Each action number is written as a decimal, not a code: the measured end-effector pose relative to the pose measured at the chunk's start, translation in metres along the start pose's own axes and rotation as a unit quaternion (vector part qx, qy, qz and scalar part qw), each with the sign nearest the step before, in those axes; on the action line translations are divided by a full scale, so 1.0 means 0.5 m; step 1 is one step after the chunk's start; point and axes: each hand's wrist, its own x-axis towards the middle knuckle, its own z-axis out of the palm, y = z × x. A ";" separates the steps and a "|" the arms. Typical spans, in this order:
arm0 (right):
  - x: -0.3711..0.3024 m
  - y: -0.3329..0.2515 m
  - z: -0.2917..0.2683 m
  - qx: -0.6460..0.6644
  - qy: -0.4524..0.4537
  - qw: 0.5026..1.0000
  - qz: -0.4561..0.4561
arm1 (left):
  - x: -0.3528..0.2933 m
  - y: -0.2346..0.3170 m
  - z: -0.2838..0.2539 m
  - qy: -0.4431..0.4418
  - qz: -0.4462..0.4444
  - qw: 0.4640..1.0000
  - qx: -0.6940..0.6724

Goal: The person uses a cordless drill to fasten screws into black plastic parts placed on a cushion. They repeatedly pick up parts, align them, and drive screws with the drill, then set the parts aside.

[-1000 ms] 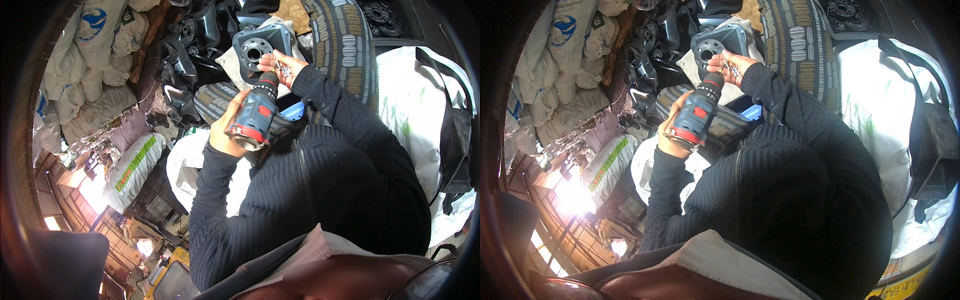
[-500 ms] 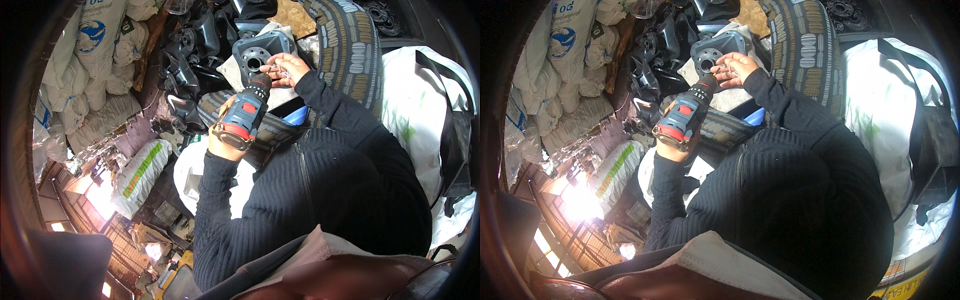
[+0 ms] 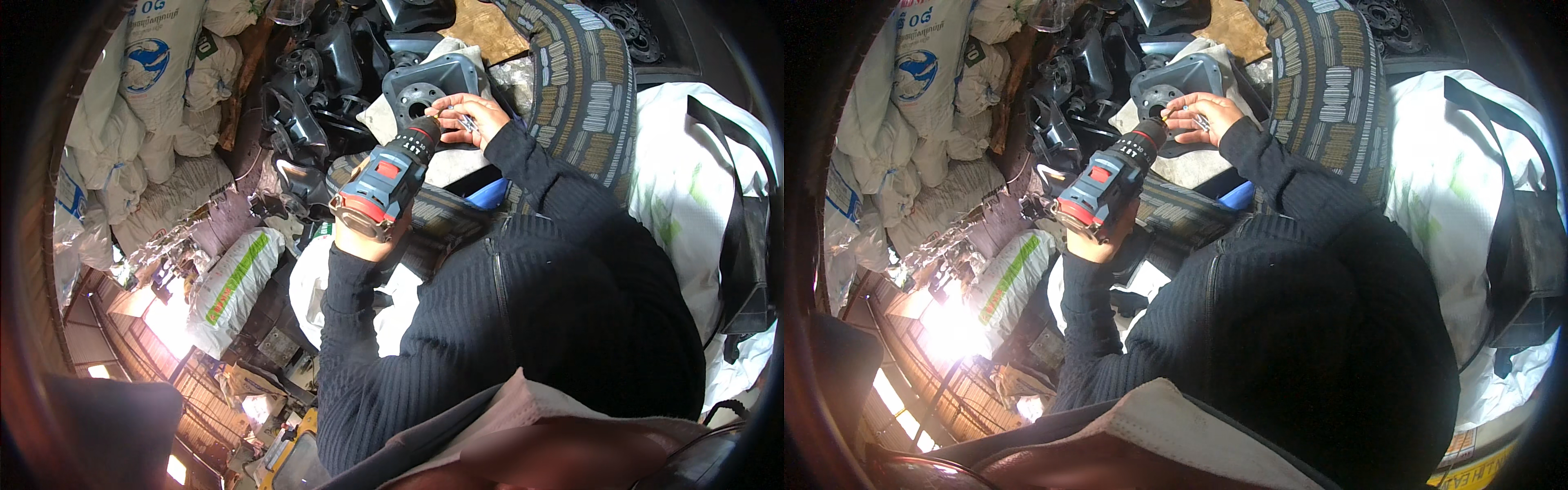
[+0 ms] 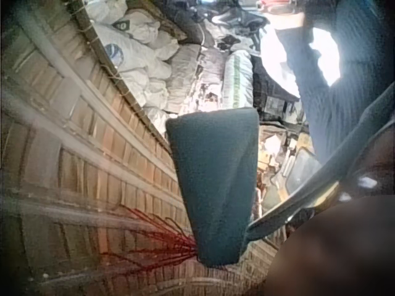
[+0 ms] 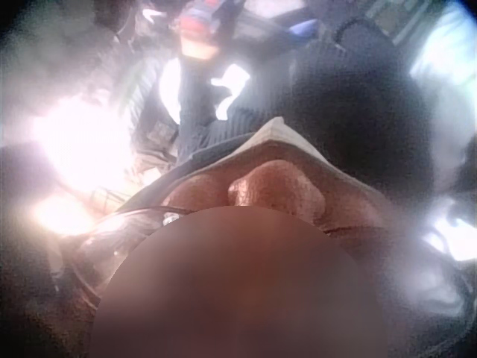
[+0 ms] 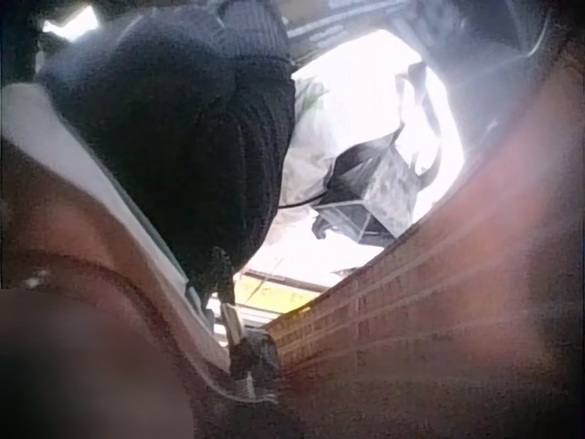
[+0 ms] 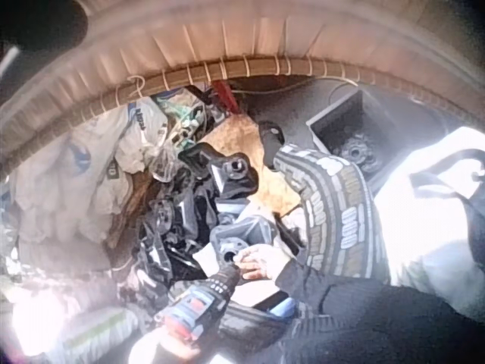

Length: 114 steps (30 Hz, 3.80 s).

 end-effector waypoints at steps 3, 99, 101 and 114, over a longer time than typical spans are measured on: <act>-0.008 0.003 0.005 -0.005 -0.025 1.000 -0.005 | -0.007 -0.001 0.009 0.015 -0.023 0.997 -0.069; 0.066 0.076 -0.047 -0.438 0.170 0.871 -0.145 | 0.147 -0.129 0.045 -0.211 -0.079 0.966 -0.127; 0.073 0.076 -0.049 -0.428 0.178 0.873 -0.150 | 0.149 -0.105 0.022 -0.209 -0.066 0.976 -0.010; 0.064 -0.027 0.016 -0.269 0.120 0.942 -0.162 | -0.268 0.054 0.158 -0.076 -0.205 0.961 -0.172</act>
